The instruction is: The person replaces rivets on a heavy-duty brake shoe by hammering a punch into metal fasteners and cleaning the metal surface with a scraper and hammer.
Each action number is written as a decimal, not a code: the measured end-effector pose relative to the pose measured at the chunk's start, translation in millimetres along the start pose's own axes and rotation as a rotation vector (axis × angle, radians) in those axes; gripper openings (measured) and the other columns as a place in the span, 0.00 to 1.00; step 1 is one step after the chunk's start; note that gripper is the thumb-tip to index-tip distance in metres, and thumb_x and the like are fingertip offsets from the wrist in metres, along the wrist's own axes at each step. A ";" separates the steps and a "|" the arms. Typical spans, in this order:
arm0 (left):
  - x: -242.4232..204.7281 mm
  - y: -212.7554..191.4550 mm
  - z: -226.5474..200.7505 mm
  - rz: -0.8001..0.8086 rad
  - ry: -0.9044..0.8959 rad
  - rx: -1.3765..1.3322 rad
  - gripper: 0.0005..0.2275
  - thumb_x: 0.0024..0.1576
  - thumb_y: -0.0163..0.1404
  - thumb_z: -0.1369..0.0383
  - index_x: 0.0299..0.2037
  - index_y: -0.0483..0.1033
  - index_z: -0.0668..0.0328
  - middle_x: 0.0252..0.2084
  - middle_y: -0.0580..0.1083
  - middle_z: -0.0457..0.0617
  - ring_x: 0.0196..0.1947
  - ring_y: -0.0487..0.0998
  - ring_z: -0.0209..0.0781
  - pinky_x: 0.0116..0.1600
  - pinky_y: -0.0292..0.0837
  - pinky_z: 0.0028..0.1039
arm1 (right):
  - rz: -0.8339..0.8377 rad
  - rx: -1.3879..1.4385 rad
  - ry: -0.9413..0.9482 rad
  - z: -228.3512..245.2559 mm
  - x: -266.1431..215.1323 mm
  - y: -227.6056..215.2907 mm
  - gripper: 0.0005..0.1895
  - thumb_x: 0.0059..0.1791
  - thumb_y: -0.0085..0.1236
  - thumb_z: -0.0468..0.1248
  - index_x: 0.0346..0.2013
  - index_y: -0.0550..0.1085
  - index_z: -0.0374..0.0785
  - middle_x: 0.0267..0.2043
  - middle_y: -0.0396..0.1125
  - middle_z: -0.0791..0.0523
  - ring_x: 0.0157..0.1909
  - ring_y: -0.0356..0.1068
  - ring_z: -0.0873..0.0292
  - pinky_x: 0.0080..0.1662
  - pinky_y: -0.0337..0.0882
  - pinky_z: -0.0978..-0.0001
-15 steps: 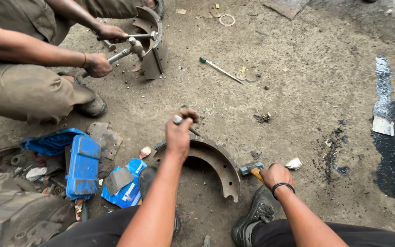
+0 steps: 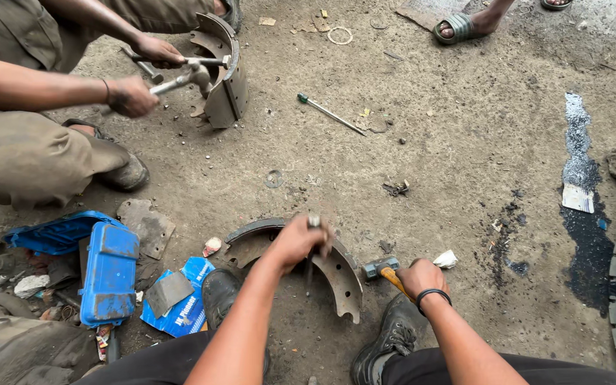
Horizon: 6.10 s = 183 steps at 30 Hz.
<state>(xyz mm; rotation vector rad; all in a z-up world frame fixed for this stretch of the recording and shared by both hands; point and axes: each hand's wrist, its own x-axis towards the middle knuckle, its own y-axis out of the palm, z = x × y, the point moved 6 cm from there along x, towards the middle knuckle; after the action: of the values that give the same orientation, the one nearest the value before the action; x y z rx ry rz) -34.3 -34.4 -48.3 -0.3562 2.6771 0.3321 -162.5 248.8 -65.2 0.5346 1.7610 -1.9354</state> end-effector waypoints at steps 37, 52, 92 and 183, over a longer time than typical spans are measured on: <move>25.9 -44.5 -40.1 -0.700 0.283 0.856 0.07 0.55 0.53 0.67 0.38 0.77 0.60 0.35 0.79 0.55 0.36 0.79 0.58 0.43 0.72 0.43 | 0.094 0.216 -0.440 215.7 186.0 20.0 0.23 0.42 0.64 0.47 0.48 0.77 0.40 0.36 0.77 0.46 0.43 0.79 0.47 0.49 0.76 0.57; 44.4 -47.0 68.0 -0.567 0.050 1.081 0.06 0.48 0.54 0.63 0.30 0.78 0.54 0.25 0.75 0.50 0.26 0.81 0.45 0.32 0.74 0.39 | -0.200 0.043 -0.410 356.1 386.2 16.7 0.16 0.50 0.57 0.41 0.47 0.75 0.33 0.44 0.73 0.39 0.47 0.75 0.40 0.52 0.75 0.51; 1.0 32.7 -211.9 -0.470 0.443 -0.166 0.09 0.54 0.58 0.70 0.26 0.70 0.56 0.24 0.69 0.39 0.23 0.69 0.30 0.29 0.71 0.26 | -0.173 1.184 -0.800 83.7 -98.2 -278.0 0.08 0.46 0.61 0.26 0.28 0.69 0.36 0.38 0.67 0.58 0.38 0.70 0.63 0.47 0.76 0.66; -2.0 82.8 -131.4 0.371 0.233 0.196 0.15 0.52 0.59 0.71 0.21 0.63 0.54 0.20 0.62 0.38 0.21 0.62 0.30 0.27 0.60 0.26 | -0.530 0.913 -1.255 97.0 -317.2 -301.8 0.06 0.54 0.49 0.32 0.46 0.68 0.36 0.35 0.66 0.58 0.28 0.68 0.64 0.29 0.71 0.71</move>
<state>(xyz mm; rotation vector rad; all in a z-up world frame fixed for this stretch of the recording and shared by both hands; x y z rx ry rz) -105.8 6.5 83.4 0.1759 2.9687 0.1373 -76.0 198.2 371.9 -0.8557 0.1778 -2.4381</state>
